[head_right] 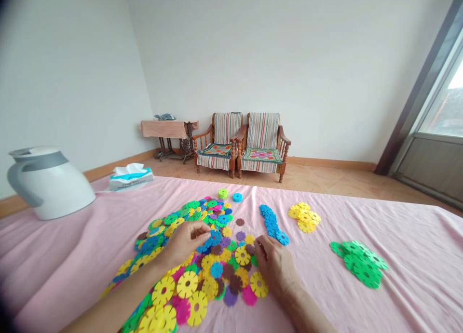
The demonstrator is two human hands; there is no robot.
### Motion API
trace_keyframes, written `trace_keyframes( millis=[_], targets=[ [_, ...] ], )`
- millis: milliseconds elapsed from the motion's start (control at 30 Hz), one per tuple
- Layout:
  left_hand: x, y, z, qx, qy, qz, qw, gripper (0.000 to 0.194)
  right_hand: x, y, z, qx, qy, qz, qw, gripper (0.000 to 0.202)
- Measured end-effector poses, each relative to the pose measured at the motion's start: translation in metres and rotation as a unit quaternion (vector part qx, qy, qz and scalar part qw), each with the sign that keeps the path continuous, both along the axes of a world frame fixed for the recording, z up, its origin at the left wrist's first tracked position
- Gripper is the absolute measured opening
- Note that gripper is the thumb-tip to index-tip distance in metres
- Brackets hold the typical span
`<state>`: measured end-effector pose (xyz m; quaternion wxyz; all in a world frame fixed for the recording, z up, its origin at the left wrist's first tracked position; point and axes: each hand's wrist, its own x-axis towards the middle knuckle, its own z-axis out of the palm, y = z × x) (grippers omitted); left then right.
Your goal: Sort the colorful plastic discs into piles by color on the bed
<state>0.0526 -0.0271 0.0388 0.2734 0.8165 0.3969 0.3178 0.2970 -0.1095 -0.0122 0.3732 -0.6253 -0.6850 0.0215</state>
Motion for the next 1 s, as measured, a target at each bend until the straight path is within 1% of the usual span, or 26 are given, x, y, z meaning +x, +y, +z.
trace_keyframes(
  millis=[100, 233, 300, 400, 500, 567, 600, 700, 767, 867, 1000],
  targets=[
    [0.006, -0.004, -0.006, -0.067, -0.039, -0.025, 0.997, 0.016, -0.008, -0.001, 0.005, 0.011, 0.043, 0.021, 0.999, 0.032],
    [0.012, -0.010, -0.009, -0.122, -0.072, -0.053, 0.988, 0.016, -0.028, -0.003, 0.012, -0.002, 0.165, 0.061, 0.984, 0.029],
    [0.014, -0.014, -0.007, -0.136, -0.079, -0.063, 0.986, 0.017, -0.040, -0.005, 0.016, -0.025, 0.223, 0.078, 0.971, 0.028],
    [0.018, -0.022, -0.003, -0.150, -0.087, -0.072, 0.982, 0.019, -0.056, -0.010, 0.020, -0.056, 0.281, 0.094, 0.953, 0.028],
    [0.021, -0.027, -0.002, -0.155, -0.085, -0.083, 0.981, 0.019, -0.059, -0.008, 0.021, -0.067, 0.322, 0.103, 0.939, 0.026],
    [0.020, -0.026, -0.003, -0.128, -0.073, -0.070, 0.987, 0.019, -0.049, -0.003, 0.019, -0.059, 0.337, 0.088, 0.935, 0.026],
    [0.018, -0.024, -0.003, -0.103, -0.062, -0.058, 0.991, 0.019, -0.040, 0.000, 0.018, -0.049, 0.337, 0.066, 0.938, 0.026],
    [0.008, -0.012, -0.003, -0.033, -0.028, -0.014, 0.999, 0.019, -0.002, 0.010, 0.012, -0.009, 0.305, -0.050, 0.951, 0.029],
    [-0.001, -0.003, -0.001, -0.009, -0.009, 0.002, 1.000, 0.017, 0.026, 0.014, 0.007, 0.004, 0.282, -0.114, 0.953, 0.031],
    [-0.012, 0.006, 0.004, 0.011, 0.027, 0.004, 1.000, 0.015, 0.058, 0.018, -0.001, 0.000, 0.272, -0.154, 0.950, 0.033],
    [-0.021, 0.009, 0.011, 0.032, 0.085, -0.014, 0.996, 0.017, 0.077, 0.020, -0.009, -0.001, 0.260, -0.200, 0.945, 0.035]
  ],
)
